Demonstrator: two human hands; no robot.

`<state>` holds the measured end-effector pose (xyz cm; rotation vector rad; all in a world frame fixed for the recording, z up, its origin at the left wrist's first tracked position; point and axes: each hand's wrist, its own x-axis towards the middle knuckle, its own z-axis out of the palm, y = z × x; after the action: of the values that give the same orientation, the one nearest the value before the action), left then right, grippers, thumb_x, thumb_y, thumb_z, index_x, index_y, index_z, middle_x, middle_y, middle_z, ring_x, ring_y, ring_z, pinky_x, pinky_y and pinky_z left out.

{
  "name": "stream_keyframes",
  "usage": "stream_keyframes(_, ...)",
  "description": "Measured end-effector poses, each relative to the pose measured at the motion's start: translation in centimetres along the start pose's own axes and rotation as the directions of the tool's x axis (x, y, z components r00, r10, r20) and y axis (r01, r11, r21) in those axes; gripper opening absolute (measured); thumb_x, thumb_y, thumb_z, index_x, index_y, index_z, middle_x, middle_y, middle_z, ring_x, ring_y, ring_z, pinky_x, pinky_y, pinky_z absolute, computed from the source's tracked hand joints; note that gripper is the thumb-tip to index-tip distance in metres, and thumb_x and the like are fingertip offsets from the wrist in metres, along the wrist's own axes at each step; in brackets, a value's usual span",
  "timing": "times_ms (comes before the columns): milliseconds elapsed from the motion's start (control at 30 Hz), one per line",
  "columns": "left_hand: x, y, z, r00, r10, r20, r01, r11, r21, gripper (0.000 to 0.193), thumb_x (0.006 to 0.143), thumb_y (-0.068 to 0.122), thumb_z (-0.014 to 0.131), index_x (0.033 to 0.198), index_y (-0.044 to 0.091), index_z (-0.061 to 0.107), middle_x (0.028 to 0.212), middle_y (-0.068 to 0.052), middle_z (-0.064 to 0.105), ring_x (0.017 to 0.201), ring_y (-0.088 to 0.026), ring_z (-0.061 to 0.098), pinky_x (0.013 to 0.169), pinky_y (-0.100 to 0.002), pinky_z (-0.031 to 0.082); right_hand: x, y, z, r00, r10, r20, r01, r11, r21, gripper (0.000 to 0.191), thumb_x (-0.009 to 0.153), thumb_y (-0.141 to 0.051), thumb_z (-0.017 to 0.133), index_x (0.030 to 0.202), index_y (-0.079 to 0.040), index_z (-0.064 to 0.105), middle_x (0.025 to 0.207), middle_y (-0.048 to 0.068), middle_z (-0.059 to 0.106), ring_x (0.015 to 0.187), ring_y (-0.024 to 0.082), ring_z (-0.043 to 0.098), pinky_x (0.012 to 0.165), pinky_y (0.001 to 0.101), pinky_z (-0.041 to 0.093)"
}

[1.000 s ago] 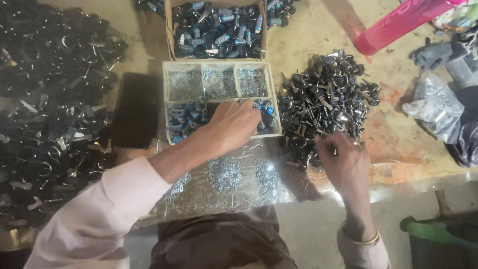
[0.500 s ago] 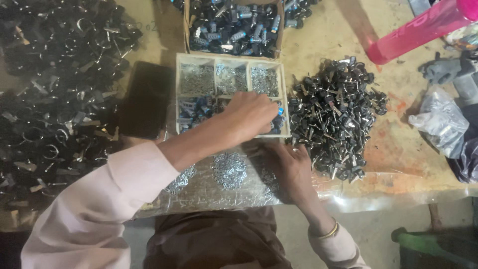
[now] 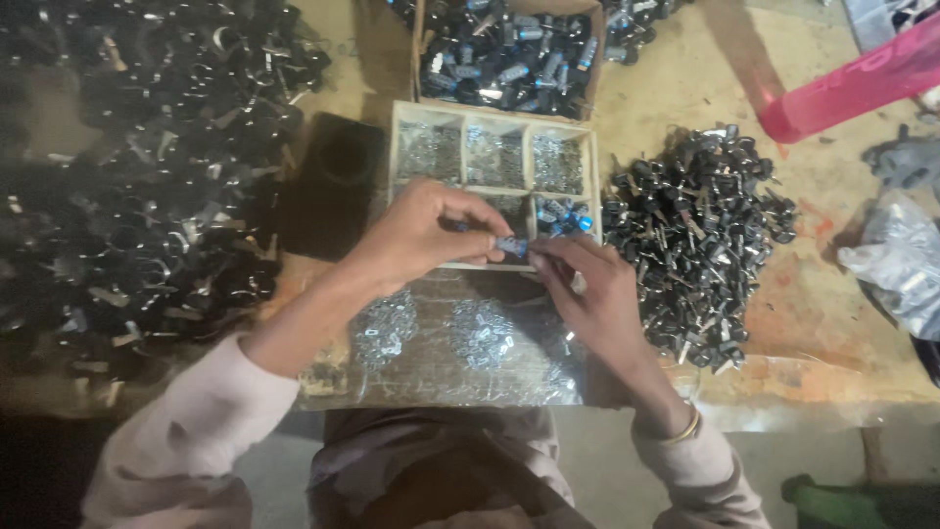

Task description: The person sits at a workbench assembling small electrical switch components. They pick a metal body, insert small metal contacts and a blue plastic piece into it by hand, then place the finished assembly into a compartment of a sorting tray, repeating this cycle throughout the clip.

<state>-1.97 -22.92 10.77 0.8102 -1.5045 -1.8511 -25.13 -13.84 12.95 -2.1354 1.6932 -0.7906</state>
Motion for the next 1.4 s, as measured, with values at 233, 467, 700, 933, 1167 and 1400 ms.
stream_keyframes(233,-2.8,-1.3,-0.9,0.981,0.022,-0.192,-0.079,0.951,-0.298,0.019,0.089,-0.001,0.075,0.107,-0.006,0.077,0.1,-0.013,0.078,0.091,-0.017,0.078,0.081,-0.027,0.065,5.1,1.0,3.6,0.963,-0.237,0.125,0.263,0.926,-0.272,0.017,0.083,-0.021,0.08,0.098,-0.012,0.078,0.089,0.007,0.066,0.087,0.029,0.065,0.078,0.0463,0.041)
stream_keyframes(467,-3.0,-2.1,0.2,0.914,0.23,-0.334,-0.252,0.968,-0.023,0.019,0.088,-0.001,0.081,0.107,-0.004,0.079,0.105,-0.011,0.079,0.094,-0.013,0.073,0.085,-0.025,0.061,6.1,2.1,4.3,0.973,-0.198,0.118,0.222,0.945,-0.242,0.01,0.08,-0.019,0.081,0.088,-0.014,0.076,0.088,0.003,0.069,0.091,0.028,0.063,0.081,0.0458,0.039)
stream_keyframes(700,-2.7,-2.7,1.9,0.9,0.205,-0.385,-0.209,0.977,0.031,0.024,0.087,0.0,0.08,0.11,-0.002,0.076,0.116,-0.01,0.078,0.099,-0.011,0.075,0.089,-0.026,0.064,5.5,3.1,3.3,0.985,-0.169,0.027,0.171,0.979,-0.108,0.013,0.081,-0.011,0.083,0.092,-0.012,0.078,0.086,0.003,0.07,0.087,0.025,0.061,0.079,0.043,0.039)
stream_keyframes(933,-3.7,-2.8,2.7,0.878,0.262,-0.402,-0.221,0.964,0.146,0.027,0.088,0.0,0.08,0.114,-0.001,0.075,0.111,-0.01,0.079,0.099,-0.012,0.077,0.087,-0.025,0.065,4.2,2.2,4.3,0.996,0.085,0.015,-0.066,0.642,0.764,0.008,0.093,0.001,0.074,0.1,-0.002,0.072,0.117,0.004,0.064,0.104,0.011,0.062,0.09,0.0291,0.053)
stream_keyframes(1167,-4.1,-2.8,3.4,0.828,0.358,-0.431,-0.249,0.924,0.289,0.028,0.088,0.001,0.08,0.115,0.0,0.075,0.103,-0.011,0.08,0.091,-0.013,0.079,0.079,-0.024,0.066,2.9,0.9,4.2,0.982,0.049,0.182,-0.167,0.68,0.714,0.011,0.101,0.001,0.063,0.107,0.0,0.073,0.117,0.007,0.063,0.113,0.014,0.061,0.099,0.0285,0.05)
stream_keyframes(1400,-4.0,-3.4,3.4,0.822,0.387,-0.418,-0.239,0.9,0.364,0.027,0.088,0.005,0.082,0.114,0.0,0.076,0.107,-0.013,0.079,0.093,-0.015,0.08,0.078,-0.024,0.067,2.7,0.6,4.5,0.988,0.042,0.147,-0.133,0.704,0.698,0.011,0.102,-0.001,0.063,0.109,0.001,0.073,0.117,0.007,0.062,0.114,0.015,0.059,0.101,0.0294,0.049)
